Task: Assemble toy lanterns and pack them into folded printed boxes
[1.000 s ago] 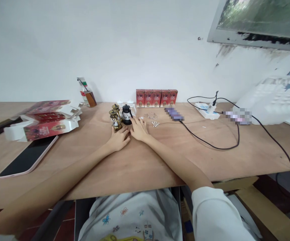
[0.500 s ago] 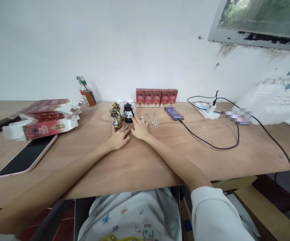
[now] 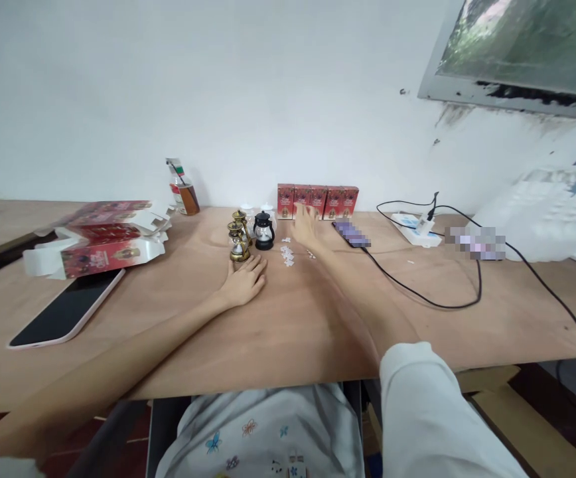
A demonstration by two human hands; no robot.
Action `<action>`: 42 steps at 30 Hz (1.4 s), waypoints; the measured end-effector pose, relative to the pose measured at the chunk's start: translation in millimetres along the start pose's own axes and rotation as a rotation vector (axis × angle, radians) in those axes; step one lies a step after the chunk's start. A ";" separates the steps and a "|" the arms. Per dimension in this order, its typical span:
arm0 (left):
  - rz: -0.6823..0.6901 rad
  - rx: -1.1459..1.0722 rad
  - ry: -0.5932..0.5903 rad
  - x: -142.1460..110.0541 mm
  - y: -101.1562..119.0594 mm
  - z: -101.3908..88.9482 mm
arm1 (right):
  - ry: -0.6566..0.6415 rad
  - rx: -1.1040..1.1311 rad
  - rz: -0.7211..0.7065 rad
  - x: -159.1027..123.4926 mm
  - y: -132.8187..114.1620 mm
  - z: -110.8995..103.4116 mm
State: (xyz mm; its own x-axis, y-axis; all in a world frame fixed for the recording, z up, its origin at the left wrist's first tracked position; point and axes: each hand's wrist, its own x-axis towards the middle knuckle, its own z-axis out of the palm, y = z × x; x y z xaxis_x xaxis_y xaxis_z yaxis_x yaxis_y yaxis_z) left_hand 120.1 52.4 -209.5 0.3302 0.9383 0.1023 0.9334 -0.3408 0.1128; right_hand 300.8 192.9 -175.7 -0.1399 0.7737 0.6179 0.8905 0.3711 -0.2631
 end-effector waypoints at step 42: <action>0.031 -0.039 0.059 -2.4 -1.9 1.9 | 0.198 -0.078 -0.180 23.7 -1.0 -39.5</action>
State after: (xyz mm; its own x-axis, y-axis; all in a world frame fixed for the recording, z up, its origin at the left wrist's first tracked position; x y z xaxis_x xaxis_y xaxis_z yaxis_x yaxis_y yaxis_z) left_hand 117.9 50.8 -211.9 0.3486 0.9228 0.1643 0.9164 -0.3723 0.1466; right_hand 313.7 190.6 -131.5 -0.2187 0.5804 0.7844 0.8906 0.4472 -0.0825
